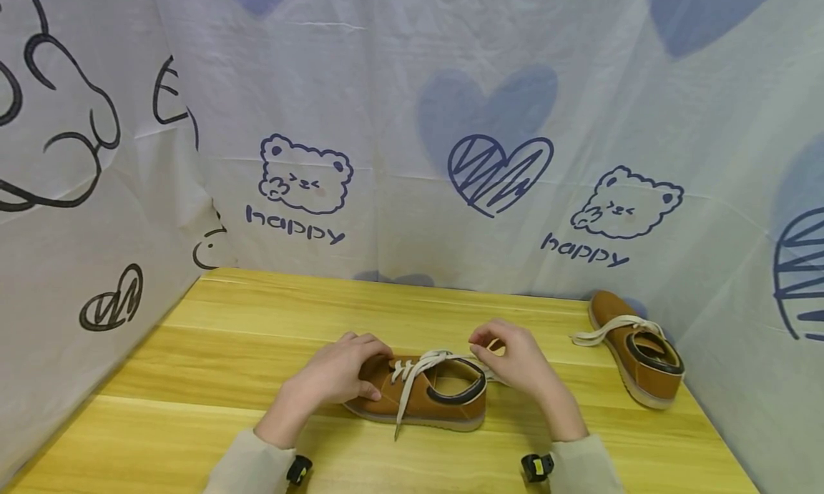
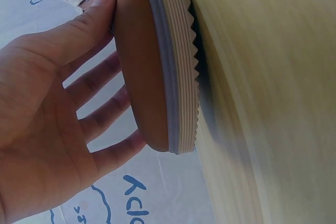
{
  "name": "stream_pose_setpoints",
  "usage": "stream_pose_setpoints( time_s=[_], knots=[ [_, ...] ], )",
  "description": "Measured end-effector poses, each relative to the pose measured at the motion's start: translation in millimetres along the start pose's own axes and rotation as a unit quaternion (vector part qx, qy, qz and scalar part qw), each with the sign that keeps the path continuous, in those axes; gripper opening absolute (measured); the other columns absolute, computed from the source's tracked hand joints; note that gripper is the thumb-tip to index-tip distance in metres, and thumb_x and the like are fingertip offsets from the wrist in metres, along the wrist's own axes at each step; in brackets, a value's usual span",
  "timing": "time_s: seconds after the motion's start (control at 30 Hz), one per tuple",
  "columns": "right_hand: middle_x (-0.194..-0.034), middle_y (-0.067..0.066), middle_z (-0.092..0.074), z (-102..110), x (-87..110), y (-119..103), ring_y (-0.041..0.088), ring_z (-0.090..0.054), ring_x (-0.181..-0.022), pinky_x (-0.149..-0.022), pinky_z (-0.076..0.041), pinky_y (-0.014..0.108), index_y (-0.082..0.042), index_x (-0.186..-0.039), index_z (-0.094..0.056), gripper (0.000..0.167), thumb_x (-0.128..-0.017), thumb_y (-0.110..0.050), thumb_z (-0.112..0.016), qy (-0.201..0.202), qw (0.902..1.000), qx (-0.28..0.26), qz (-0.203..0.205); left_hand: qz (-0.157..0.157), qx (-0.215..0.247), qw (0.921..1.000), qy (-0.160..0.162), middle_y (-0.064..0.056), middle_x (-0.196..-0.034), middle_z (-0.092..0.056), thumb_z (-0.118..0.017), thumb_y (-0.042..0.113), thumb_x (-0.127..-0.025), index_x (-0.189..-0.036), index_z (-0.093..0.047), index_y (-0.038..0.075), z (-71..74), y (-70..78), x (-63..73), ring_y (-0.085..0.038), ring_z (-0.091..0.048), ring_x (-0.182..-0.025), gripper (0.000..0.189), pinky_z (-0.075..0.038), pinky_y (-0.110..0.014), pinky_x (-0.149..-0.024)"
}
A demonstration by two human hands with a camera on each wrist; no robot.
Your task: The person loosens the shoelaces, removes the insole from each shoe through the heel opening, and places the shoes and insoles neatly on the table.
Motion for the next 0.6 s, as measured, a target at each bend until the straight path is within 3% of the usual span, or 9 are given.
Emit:
stream_pose_setpoints(
  time_s=[0.3,0.6],
  knots=[
    [-0.096,-0.006,-0.070,-12.3,-2.7,-20.4,0.016,-0.068,-0.087,-0.077,-0.060,0.034,-0.014,-0.099,-0.075,0.015,-0.088,-0.005,-0.081,-0.004,0.9973,-0.011,0.072,0.000,0.000,1.0000,0.000,-0.001,-0.136,-0.065,-0.093,0.032,-0.073,-0.132,-0.069,0.020,-0.8,-0.3,-0.7,-0.031,-0.057,-0.124,0.065,-0.050,-0.059,-0.104],
    [-0.093,-0.006,-0.067,-24.6,-4.4,-30.7,0.011,-0.065,-0.085,-0.077,-0.061,0.032,-0.015,-0.095,-0.073,0.016,-0.087,-0.004,-0.083,-0.031,0.9961,0.009,0.082,-0.002,-0.001,1.0000,-0.002,-0.001,-0.136,-0.065,-0.093,0.031,-0.075,-0.133,-0.068,0.020,-0.5,0.1,-0.4,-0.030,-0.057,-0.123,0.064,-0.050,-0.058,-0.103]
  ],
)
Point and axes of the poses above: each hand's wrist, its own x-axis away from the middle knuckle, its own z-axis out of the back of the hand, y = z × x, the point moved 7 cm from there along -x, towards the middle knuckle
